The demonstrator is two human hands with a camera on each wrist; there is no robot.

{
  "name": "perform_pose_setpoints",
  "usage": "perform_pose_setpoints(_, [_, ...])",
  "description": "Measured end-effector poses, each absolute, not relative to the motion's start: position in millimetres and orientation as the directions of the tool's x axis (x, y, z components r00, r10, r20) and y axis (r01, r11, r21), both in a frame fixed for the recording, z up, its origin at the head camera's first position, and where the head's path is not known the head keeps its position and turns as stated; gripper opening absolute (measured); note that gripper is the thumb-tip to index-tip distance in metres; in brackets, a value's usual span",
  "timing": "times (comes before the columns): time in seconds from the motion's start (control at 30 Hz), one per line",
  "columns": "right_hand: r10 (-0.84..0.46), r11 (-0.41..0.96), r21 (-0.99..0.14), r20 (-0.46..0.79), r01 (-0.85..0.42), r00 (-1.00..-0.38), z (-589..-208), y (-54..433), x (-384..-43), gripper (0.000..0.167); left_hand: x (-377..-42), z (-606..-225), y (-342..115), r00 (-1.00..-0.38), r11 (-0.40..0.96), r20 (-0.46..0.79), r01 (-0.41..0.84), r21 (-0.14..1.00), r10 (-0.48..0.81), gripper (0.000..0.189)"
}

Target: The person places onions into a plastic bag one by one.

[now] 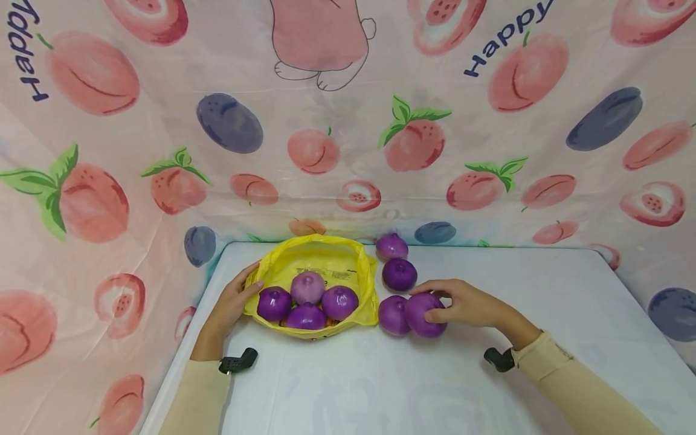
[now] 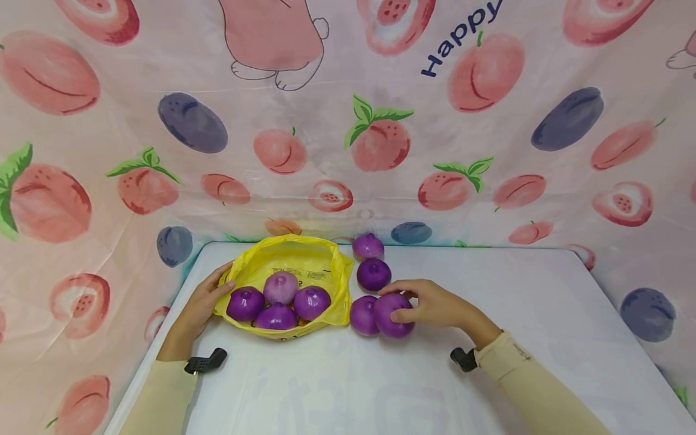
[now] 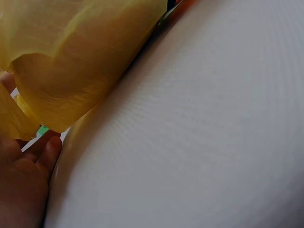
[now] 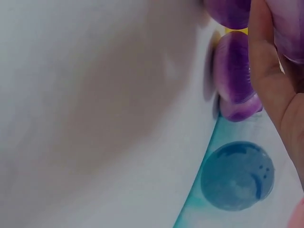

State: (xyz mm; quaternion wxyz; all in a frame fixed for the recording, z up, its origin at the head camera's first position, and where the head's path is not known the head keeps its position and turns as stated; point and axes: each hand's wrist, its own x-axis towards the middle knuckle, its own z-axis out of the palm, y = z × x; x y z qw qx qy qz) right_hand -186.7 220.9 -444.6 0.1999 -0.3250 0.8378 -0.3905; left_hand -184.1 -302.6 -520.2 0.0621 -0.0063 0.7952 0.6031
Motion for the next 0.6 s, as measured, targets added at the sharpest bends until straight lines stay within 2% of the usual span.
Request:
perform_pose_setpoints(0.23, [-0.67, 0.501, -0.797, -0.11, -0.338, -0.734, -436, 204, -190, 0.051, -185, -522, -303, -0.992, 0.28, -0.108, -0.087, 0.956, 0.06, 0.06])
perform_pose_setpoints(0.4, [-0.672, 0.468, -0.813, -0.073, -0.347, -0.737, -433, 190, -192, 0.051, -183, -519, -301, -0.991, 0.28, -0.116, -0.094, 0.955, 0.06, 0.062])
perform_pose_setpoints(0.6, [-0.636, 0.464, -0.813, -0.032, -0.35, -0.771, -433, 173, -197, 0.051, -181, -515, -300, -0.991, 0.287, -0.119, -0.1, 0.953, 0.052, 0.062])
